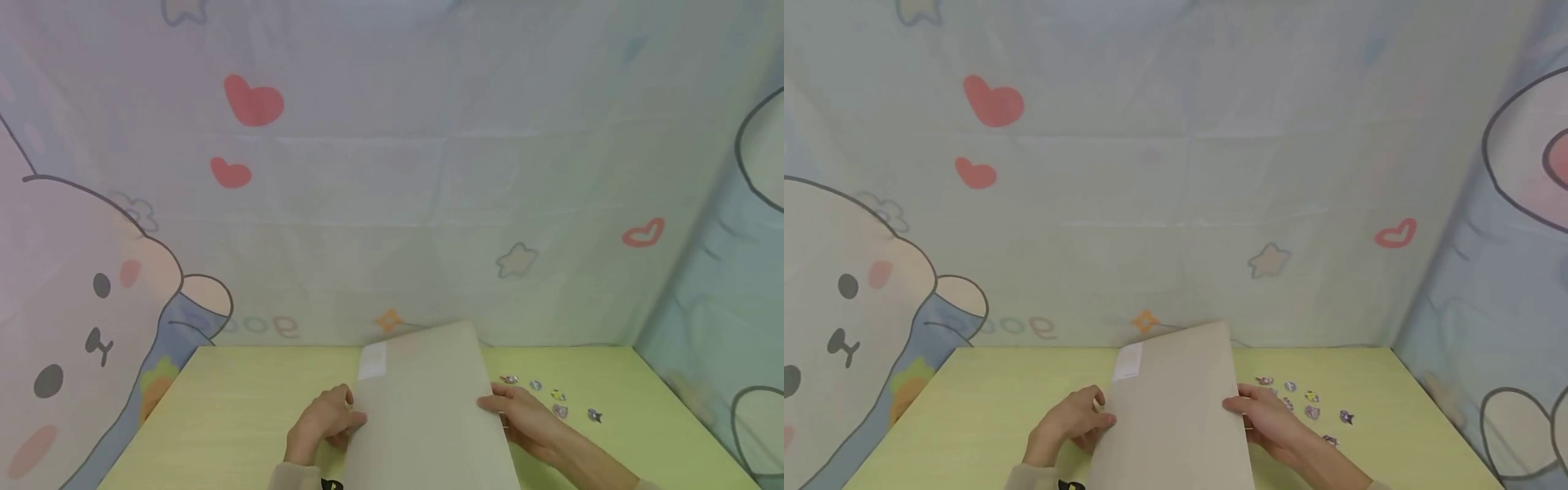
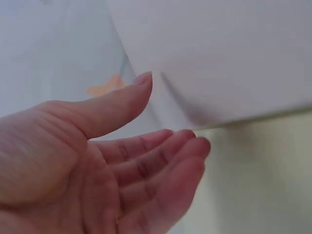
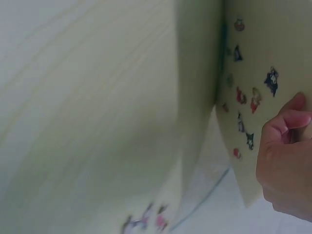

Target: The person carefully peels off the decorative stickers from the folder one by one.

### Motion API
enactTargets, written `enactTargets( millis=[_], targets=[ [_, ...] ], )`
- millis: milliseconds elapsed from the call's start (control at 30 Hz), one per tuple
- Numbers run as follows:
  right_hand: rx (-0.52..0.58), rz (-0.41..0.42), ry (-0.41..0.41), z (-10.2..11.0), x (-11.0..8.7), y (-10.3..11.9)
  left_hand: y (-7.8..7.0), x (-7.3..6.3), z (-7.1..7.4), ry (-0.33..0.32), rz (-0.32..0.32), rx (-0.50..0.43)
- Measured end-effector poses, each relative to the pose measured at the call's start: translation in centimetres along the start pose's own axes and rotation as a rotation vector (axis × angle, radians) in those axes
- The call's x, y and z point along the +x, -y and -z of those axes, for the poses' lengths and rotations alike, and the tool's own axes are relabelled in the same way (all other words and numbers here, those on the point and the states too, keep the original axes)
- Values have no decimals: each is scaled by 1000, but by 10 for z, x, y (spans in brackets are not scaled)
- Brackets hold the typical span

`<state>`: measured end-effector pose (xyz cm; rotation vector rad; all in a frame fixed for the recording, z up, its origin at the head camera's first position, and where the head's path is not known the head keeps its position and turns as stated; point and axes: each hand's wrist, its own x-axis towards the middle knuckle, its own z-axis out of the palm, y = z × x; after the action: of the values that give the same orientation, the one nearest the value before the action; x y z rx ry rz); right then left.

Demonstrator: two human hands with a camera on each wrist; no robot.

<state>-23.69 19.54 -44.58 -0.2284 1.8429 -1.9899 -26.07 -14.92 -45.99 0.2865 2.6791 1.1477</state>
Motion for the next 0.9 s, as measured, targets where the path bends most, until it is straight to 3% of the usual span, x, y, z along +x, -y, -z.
enactTargets(
  millis=[100,200,367,533,667,900],
  targets=[
    [-30,37,-8,-12,-5,14,-10,-4,2,-5,-49,17],
    [-78,72,-45,-25,-9,28,-24,-4,0,30,-102,-6],
    [-160,157,-97,-51,-11,50,-48,-6,-7,60,-134,-45],
    [-178,247,-57,-76,-14,69,-68,-12,-10,21,-147,-37],
    [-236,305,-47,-93,-20,85,-82,-19,-9,-33,-196,-59],
    [-517,376,-38,-122,-31,116,-103,-39,-5,-90,-321,-186]
  ],
)
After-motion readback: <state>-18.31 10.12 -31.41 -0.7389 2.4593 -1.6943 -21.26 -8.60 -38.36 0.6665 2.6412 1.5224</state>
